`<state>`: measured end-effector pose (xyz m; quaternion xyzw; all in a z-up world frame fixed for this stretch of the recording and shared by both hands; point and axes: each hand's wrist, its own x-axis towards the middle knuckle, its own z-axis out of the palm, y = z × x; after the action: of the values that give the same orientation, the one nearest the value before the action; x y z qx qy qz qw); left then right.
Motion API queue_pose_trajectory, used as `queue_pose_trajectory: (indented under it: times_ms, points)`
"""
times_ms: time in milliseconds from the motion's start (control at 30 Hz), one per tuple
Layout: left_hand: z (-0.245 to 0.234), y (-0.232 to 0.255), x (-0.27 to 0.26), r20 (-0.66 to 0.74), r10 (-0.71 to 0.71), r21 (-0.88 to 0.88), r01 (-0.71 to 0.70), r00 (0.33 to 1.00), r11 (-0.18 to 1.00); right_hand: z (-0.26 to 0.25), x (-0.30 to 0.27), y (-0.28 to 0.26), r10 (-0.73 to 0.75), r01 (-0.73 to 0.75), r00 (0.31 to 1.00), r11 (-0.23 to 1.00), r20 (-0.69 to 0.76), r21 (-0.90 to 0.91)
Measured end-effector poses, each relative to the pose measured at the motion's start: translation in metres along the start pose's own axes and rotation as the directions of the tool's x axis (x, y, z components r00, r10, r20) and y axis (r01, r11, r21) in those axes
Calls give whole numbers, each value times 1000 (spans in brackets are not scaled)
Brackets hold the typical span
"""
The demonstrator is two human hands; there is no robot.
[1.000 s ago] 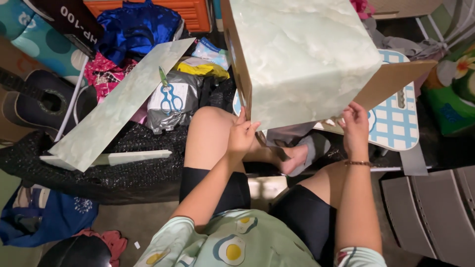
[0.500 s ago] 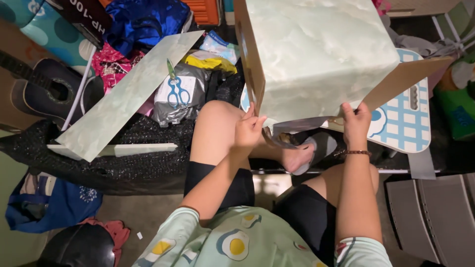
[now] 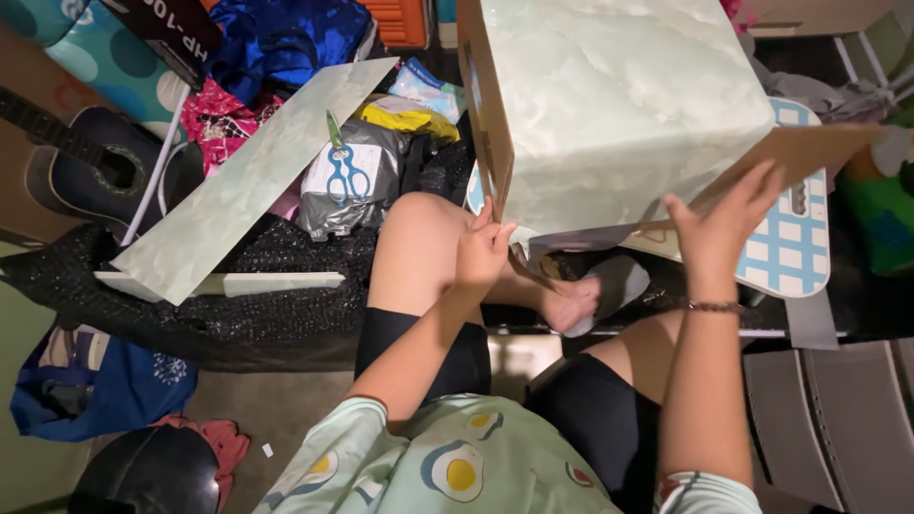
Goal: The person wraps a cardboard box with a sheet of marble-patterned paper. They smooth the paper over the top and sides, fold the edges, and tuck the paper into the box to secure it.
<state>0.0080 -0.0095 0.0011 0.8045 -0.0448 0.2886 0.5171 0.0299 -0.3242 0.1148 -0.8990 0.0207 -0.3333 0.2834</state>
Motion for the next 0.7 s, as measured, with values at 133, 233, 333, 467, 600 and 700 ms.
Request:
queue_pose_trajectory:
  times_ms: [133, 233, 333, 467, 600, 700]
  points:
    - [0, -10, -1, 20, 44, 18, -45, 999, 999, -25, 43, -65, -324, 319, 937, 946, -128, -55]
    - [-3, -2, 2, 55, -45, 6, 44, 997, 999, 15, 90, -39, -348, 321, 912, 935, -216, -152]
    - [2, -3, 3, 54, 2, 50, -4, 999, 999, 37, 73, -59, -401, 371, 884, 915, -241, -159]
    - [-4, -5, 0, 79, -23, 102, 15, 997, 995, 54, 61, -83, -441, 397, 835, 897, -329, -195]
    - [2, -16, -1, 9, 68, 71, -69, 998, 995, 59, 66, -96, -489, 445, 795, 872, -358, -202]
    - [-7, 7, -1, 0, 33, 29, -33, 999, 999, 85, 47, -111, -504, 495, 775, 859, -380, -130]
